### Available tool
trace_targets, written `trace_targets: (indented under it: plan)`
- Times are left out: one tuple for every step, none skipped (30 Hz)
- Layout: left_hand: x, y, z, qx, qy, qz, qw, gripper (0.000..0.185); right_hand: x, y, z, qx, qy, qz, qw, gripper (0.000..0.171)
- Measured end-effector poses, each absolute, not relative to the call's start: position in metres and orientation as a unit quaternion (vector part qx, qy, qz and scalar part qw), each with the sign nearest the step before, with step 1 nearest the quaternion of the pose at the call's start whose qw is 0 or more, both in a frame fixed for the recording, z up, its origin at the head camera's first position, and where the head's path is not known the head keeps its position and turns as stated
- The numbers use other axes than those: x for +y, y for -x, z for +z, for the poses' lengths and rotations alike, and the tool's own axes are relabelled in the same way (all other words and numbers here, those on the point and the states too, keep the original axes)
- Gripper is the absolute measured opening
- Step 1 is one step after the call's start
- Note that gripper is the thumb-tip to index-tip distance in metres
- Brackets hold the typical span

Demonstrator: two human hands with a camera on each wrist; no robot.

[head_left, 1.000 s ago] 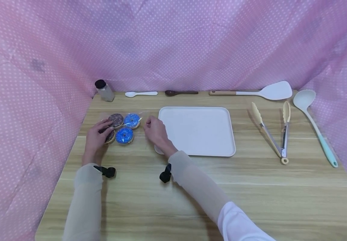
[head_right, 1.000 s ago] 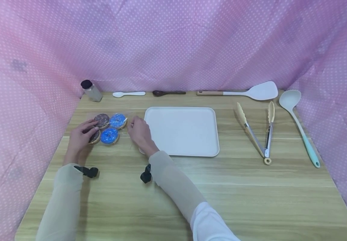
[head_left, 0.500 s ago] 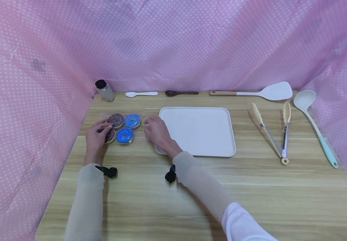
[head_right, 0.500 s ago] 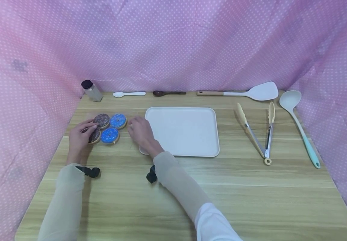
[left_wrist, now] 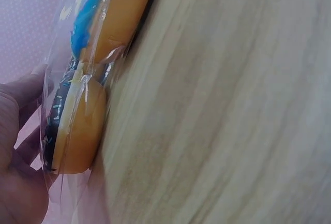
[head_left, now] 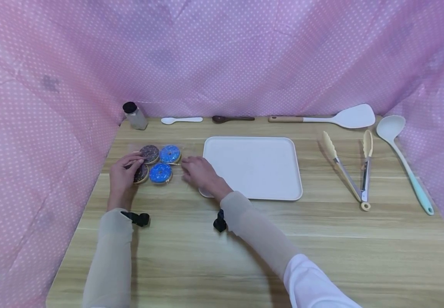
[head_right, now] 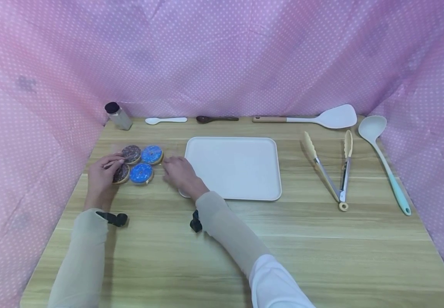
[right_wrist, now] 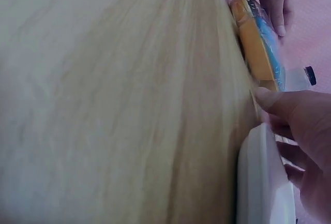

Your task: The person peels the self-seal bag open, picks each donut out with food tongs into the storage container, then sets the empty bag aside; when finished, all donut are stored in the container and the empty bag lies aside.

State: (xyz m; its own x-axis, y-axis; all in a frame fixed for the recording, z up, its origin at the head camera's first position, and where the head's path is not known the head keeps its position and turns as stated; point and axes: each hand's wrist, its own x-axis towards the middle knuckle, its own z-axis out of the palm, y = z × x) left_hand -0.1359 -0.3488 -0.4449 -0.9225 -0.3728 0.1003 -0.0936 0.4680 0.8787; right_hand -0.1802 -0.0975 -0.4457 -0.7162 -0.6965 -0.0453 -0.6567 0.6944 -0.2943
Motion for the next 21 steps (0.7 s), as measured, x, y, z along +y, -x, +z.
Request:
trace_targets:
  plan:
    - [-0.348,0.135,-0.443,-0.840,-0.144,-0.506,0.134,0.024,-0.098,0.180,-0.446,0.918,0.369,-0.121,0.085,0.046]
    - [-0.347,0.135,-0.440,-0.833,-0.151,-0.516,0.129,0.024,-0.098,0.180,-0.446,0.918,0.369,-0.114,0.090,0.047]
    - [-0.345,0.134,-0.437,-0.824,-0.158,-0.529,0.126,0.024,-0.097,0.180,-0.446,0.918,0.371,-0.107,0.093,0.047]
    - [-0.343,0.132,-0.434,-0.817,-0.162,-0.538,0.125,0.025,-0.098,0.180,-0.446,0.917,0.373,-0.102,0.093,0.047]
    - [-0.341,0.131,-0.430,-0.808,-0.166,-0.552,0.125,0.025,-0.098,0.180,-0.446,0.917,0.375,-0.100,0.092,0.046]
    - [-0.339,0.129,-0.428,-0.801,-0.165,-0.561,0.128,0.025,-0.098,0.181,-0.446,0.917,0.377,-0.098,0.091,0.046]
    - [-0.338,0.128,-0.425,-0.792,-0.168,-0.572,0.129,0.026,-0.098,0.181,-0.446,0.916,0.378,-0.097,0.090,0.045]
    - [-0.337,0.128,-0.423,-0.787,-0.172,-0.579,0.129,0.027,-0.098,0.181,-0.446,0.916,0.378,-0.097,0.090,0.045]
    - [-0.337,0.128,-0.423,-0.780,-0.174,-0.586,0.131,0.027,-0.099,0.181,-0.446,0.916,0.378,-0.097,0.090,0.045]
    - [-0.338,0.129,-0.424,-0.770,-0.176,-0.598,0.132,0.028,-0.099,0.181,-0.446,0.916,0.378,-0.098,0.090,0.045]
    - [-0.340,0.130,-0.427,-0.759,-0.179,-0.612,0.134,0.029,-0.099,0.181,-0.446,0.916,0.377,-0.097,0.091,0.045]
    - [-0.342,0.132,-0.430,-0.754,-0.183,-0.616,0.137,0.029,-0.099,0.181,-0.446,0.917,0.377,-0.096,0.091,0.045]
    - [-0.344,0.134,-0.433,-0.743,-0.188,-0.627,0.139,0.030,-0.099,0.181,-0.446,0.917,0.377,-0.096,0.092,0.045]
    - [-0.346,0.136,-0.437,-0.735,-0.189,-0.635,0.144,0.030,-0.099,0.181,-0.446,0.917,0.377,-0.095,0.092,0.045]
    - [-0.348,0.137,-0.441,-0.727,-0.187,-0.643,0.150,0.030,-0.099,0.181,-0.446,0.917,0.377,-0.095,0.092,0.045]
    - [-0.349,0.138,-0.443,-0.716,-0.184,-0.655,0.156,0.029,-0.099,0.181,-0.446,0.917,0.377,-0.094,0.092,0.044]
    - [-0.350,0.139,-0.446,-0.712,-0.180,-0.659,0.162,0.029,-0.099,0.181,-0.446,0.917,0.377,-0.094,0.093,0.044]
    - [-0.351,0.140,-0.447,-0.708,-0.177,-0.663,0.166,0.028,-0.099,0.181,-0.446,0.917,0.377,-0.094,0.094,0.044]
    - [-0.351,0.140,-0.448,-0.705,-0.173,-0.666,0.171,0.028,-0.099,0.181,-0.446,0.917,0.376,-0.094,0.095,0.044]
    - [-0.352,0.140,-0.448,-0.713,-0.170,-0.658,0.174,0.027,-0.099,0.181,-0.446,0.917,0.376,-0.095,0.096,0.044]
    - [-0.352,0.139,-0.447,-0.719,-0.168,-0.651,0.176,0.027,-0.099,0.180,-0.446,0.917,0.376,-0.095,0.096,0.044]
